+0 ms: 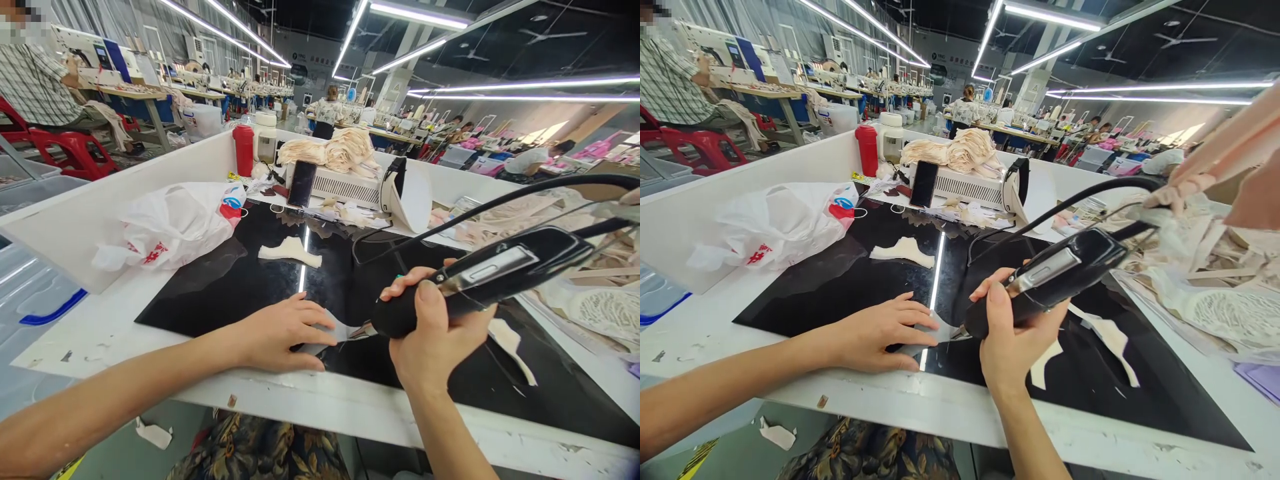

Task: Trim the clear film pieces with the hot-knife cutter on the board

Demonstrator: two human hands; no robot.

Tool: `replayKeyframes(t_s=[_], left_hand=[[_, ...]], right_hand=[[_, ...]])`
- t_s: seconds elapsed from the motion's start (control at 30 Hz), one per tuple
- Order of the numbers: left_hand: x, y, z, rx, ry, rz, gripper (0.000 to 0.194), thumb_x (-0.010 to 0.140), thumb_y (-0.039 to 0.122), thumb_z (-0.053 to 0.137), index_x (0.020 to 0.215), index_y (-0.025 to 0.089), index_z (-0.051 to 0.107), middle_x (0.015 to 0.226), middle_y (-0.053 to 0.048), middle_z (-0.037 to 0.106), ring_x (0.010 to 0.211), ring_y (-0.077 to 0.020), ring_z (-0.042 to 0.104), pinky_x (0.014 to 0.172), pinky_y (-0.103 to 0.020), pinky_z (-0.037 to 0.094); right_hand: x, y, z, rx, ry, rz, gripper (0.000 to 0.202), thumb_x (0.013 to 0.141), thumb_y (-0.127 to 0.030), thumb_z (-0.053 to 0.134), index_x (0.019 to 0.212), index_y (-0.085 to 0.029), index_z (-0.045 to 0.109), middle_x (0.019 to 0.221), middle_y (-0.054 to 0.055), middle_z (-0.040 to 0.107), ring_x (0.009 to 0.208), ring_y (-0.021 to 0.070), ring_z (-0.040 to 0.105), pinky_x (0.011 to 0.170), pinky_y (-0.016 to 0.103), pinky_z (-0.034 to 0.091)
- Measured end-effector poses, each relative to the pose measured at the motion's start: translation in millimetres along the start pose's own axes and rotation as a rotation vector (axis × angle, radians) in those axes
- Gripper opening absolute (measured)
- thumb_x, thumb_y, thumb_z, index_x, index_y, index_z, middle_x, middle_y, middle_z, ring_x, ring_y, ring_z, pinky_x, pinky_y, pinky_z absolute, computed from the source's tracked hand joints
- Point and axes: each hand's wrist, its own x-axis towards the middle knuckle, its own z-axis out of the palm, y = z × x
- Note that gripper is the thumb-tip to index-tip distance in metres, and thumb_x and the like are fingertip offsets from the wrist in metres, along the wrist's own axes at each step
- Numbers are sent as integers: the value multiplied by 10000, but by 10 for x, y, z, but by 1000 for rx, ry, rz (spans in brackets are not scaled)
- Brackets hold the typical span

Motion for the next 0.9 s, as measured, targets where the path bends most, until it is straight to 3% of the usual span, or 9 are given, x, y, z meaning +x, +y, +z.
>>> replayKeyframes(t_s=[0.23,0.43,0.9], left_hand=[[1,18,-21,5,-22,-23,357,939,382,703,1283,290,684,1373,-86,660,1349,-286,545,1234,-585,219],[0,27,-29,-22,-8,-29,353,928,372,720,1273,304,692,1356,-76,670,1332,-274,561,1235,-576,214],[6,50,-50,-39,-29,-58,324,919,325,737,1237,278,701,1365,-74,660,1347,-267,545,1239,-558,223]], right_hand=[[4,10,-23,-31,-10,2,365,844,-246,744,1136,-240,525,787,-61,657,570,128,601,556,318,541],[97,-16,-78,-34,87,-40,368,806,-228,750,1086,-233,512,749,-73,663,541,118,573,528,292,532],[99,50,-132,-100,60,-51,325,832,-245,726,1075,-243,510,786,-64,642,570,114,578,553,304,545]])
